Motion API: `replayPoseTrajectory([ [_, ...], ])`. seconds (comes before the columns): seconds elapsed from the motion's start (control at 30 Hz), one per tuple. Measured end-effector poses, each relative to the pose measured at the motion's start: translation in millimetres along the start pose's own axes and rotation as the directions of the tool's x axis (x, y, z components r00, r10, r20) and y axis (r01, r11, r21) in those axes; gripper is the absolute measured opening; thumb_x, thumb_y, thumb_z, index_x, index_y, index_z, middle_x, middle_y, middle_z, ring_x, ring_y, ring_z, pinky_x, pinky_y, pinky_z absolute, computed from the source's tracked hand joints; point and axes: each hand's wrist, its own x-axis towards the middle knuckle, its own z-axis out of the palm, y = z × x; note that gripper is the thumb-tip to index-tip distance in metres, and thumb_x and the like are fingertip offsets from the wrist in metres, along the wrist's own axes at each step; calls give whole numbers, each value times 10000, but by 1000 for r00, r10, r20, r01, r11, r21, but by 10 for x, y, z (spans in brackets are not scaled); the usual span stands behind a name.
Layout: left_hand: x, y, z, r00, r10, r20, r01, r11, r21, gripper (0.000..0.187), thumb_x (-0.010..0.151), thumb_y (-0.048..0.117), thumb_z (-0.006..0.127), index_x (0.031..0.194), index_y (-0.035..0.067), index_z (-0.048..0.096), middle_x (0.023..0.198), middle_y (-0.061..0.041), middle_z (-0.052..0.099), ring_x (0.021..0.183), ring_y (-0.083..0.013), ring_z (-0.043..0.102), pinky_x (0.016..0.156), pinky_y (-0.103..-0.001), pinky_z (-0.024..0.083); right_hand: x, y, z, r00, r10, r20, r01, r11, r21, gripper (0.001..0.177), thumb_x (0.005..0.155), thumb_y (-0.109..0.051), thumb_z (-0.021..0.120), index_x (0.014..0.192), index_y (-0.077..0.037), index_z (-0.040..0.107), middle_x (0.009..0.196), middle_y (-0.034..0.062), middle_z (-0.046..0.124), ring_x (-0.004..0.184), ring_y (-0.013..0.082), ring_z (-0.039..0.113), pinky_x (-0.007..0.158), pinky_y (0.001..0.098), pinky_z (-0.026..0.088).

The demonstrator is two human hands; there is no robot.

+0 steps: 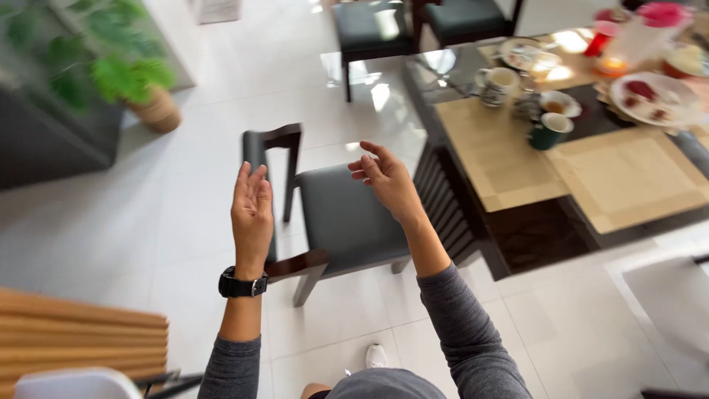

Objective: Clearing used plates, cups, and utensils from a dining table and carrying them to the kitchen area.

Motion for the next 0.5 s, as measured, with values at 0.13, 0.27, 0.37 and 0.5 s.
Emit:
replayPoseTrajectory([
  [0.13,194,-50,962,985,-15,171,18,1000,-18,580,1077,248,518,1574,12,334,1502,-166,569,1384,-206,557,1136,-287,459,-64,163,-821,986,11,-166,-2,999,51,455,1059,-236,528,1459,-20,525,1081,82,757,958,131,700,831,282,535],
  [0.27,297,-116,1671,939,-46,340,73,995,-67,606,1059,268,531,1576,33,320,1490,-164,572,1370,-215,560,1135,-294,450,-235,220,-1416,947,47,-318,-41,999,25,451,1066,-223,505,1465,-13,497,1086,72,754,960,119,699,838,262,542],
  [0.37,426,-397,2125,906,-42,420,96,990,-108,609,1058,258,534,1577,29,313,1490,-173,563,1378,-221,552,1144,-297,442,-329,350,-1767,909,75,-411,-75,997,17,448,1065,-211,502,1465,-8,492,1087,76,751,951,122,696,832,259,539],
  [0.5,535,-624,2546,860,-27,509,131,977,-170,606,1062,231,539,1574,8,304,1496,-195,543,1389,-235,540,1162,-308,435,-382,358,-2033,846,115,-520,-130,991,8,441,1073,-206,493,1469,-13,494,1068,90,745,932,128,690,815,260,540],
])
